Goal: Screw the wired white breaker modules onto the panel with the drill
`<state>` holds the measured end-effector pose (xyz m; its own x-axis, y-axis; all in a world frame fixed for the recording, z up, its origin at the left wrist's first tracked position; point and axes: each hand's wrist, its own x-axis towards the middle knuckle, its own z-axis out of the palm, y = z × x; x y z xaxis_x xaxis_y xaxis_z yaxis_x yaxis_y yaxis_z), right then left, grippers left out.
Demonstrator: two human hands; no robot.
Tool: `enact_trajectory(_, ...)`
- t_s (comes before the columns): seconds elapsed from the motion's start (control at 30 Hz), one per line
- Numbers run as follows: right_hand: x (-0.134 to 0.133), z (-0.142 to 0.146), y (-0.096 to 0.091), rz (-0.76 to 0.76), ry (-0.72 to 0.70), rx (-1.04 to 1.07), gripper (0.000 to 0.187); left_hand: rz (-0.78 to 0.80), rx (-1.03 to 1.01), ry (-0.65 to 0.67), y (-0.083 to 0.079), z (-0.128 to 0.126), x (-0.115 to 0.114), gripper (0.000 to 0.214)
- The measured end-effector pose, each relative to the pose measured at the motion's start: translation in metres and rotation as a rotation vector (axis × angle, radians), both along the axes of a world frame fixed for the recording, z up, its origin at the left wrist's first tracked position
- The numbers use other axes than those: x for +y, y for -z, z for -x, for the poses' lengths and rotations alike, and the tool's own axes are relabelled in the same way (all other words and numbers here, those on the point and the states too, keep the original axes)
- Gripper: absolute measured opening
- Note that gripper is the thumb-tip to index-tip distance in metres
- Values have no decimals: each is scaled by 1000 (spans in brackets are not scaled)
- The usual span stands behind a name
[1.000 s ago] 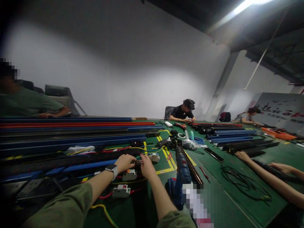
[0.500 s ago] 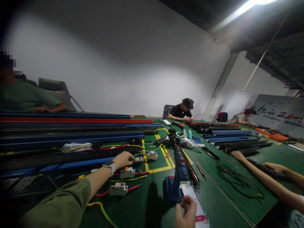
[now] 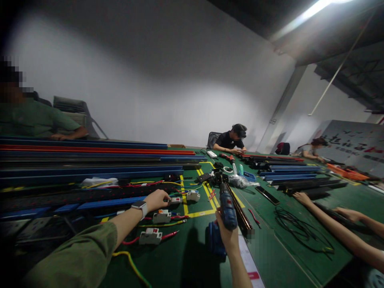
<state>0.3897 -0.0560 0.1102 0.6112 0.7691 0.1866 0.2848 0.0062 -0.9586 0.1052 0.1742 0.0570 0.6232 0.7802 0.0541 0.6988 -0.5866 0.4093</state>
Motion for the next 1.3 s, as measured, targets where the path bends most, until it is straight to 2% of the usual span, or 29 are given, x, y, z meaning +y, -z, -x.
enact_trajectory(0.1, -5, 6, -4, 39, -98, -33, 40, -6, 0, 14, -1, -1, 0, 29)
enact_trajectory(0.3, -9, 32, -15, 236, -481, -75, 28, 21, 19, -7, -3, -3, -1, 28)
enact_trajectory(0.47, 0, 54, -19, 300, -642, -104, 16, 44, 16, -8, -4, -4, -1, 27)
enact_trajectory(0.63, 8, 69, -25, 317, -655, -170, 7, 9, -1, -2, 0, -4, 0, 26)
enact_trajectory(0.87, 18, 72, -23, 290, -662, -199, 5, 20, 0, -31, 2, -6, -1, 27)
enact_trajectory(1.07, 13, 72, -24, 287, -635, -177, 10, 44, 10, -29, -1, -5, -3, 27)
enact_trajectory(1.3, 12, 75, -27, 322, -643, -184, 7, 3, 10, -37, 3, -6, -2, 26)
